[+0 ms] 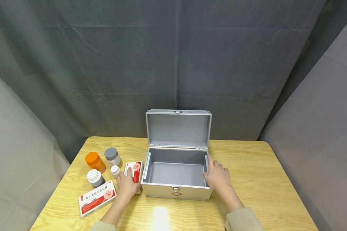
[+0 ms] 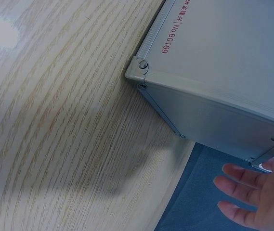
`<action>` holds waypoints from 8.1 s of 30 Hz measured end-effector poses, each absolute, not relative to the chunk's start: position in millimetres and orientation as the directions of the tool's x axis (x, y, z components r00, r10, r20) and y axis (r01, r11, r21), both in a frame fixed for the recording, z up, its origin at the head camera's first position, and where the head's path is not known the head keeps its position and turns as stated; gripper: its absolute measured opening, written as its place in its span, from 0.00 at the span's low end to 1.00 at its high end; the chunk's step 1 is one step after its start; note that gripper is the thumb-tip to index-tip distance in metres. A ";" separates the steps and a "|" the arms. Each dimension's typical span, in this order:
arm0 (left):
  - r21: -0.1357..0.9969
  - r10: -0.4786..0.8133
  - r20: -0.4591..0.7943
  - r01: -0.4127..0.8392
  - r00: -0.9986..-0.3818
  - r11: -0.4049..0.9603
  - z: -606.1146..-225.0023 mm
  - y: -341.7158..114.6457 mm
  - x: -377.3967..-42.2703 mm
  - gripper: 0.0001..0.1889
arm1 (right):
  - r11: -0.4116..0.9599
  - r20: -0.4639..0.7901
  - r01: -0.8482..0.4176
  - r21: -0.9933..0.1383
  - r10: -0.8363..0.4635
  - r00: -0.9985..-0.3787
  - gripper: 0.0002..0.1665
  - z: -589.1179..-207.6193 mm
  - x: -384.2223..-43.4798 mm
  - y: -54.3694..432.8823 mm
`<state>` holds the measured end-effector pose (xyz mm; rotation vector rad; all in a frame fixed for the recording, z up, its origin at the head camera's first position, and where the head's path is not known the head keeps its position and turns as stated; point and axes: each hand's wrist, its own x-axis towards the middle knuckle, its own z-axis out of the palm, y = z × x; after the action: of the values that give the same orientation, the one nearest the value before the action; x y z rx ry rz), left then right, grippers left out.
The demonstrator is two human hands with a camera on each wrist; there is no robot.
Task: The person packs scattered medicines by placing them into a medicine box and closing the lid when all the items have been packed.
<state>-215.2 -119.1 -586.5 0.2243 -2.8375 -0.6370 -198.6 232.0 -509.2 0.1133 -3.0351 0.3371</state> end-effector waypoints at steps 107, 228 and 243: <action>0.230 0.476 0.317 0.553 -0.821 0.801 -461.6 -63.9 -243.9 0.42 | 0.966 0.056 -0.047 -0.255 -0.034 -0.998 0.44 -508.4 -200.2 231.3; -0.025 0.782 -0.285 0.820 -0.554 0.571 -518.5 42.7 -292.9 0.40 | 0.953 0.045 -0.027 -0.301 -0.014 -0.999 0.45 -512.9 -201.1 231.7; -0.076 0.789 -0.285 0.833 -0.544 0.548 -526.9 46.2 -291.7 0.41 | 0.952 0.071 -0.047 -0.302 -0.026 -0.997 0.45 -512.4 -200.5 232.0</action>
<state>-291.7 46.2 -526.9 -1.5708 -2.9504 0.3426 -200.5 232.0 -512.4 0.0566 -3.0379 0.4725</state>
